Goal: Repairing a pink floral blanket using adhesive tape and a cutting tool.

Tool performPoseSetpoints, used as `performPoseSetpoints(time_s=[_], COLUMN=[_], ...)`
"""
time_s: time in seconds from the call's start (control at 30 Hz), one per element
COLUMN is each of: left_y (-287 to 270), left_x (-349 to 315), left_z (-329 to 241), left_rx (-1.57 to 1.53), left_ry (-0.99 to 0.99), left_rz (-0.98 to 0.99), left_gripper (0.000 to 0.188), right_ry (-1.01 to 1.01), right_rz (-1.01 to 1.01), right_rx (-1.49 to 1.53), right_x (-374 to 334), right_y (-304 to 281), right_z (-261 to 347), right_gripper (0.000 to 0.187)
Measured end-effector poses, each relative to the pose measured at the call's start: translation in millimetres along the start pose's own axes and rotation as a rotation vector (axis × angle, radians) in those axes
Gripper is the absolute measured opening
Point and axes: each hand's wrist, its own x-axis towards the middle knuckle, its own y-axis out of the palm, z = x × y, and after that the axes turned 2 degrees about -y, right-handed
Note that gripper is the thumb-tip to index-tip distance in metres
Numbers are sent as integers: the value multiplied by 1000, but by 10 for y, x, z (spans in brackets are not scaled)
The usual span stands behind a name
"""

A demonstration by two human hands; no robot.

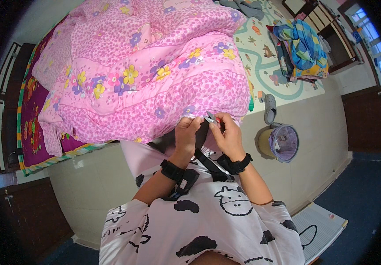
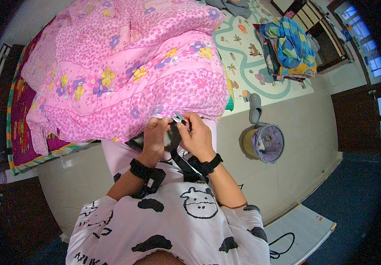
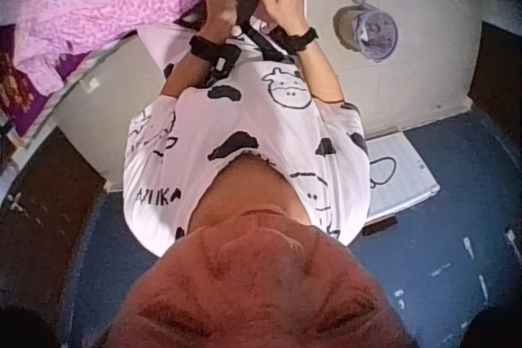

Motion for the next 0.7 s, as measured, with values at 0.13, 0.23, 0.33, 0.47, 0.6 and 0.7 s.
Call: performPoseSetpoints(time_s=[0.13, 0.23, 0.33, 0.47, 0.6, 0.7], left_y=[42, 59, 60, 16, 39, 42], left_x=[-36, -55, -40, -5, -22, -29], left_z=[-91, -117, -105, -41, -43, -28], left_rx=[74, 135, 103, -22, -50, -79], left_ry=[40, 50, 69, 51, -1, -5], left_rz=[-15, -31, -30, -6, -22, -9], left_gripper=[8, 7, 7, 9, 11, 10], right_ry=[-12, -10, -23, -19, -35, 18], right_rz=[-7, -33, -76, -138, -193, -152], right_rx=[-14, 10, 61, 137, 157, 175], right_x=[4, -3, -19, -58, -107, -119], right_y=[9, 56, 147, 224, 278, 280], right_z=[-6, -21, -75, -89, -131, -131], right_gripper=[26, 26, 25, 23, 23, 23])
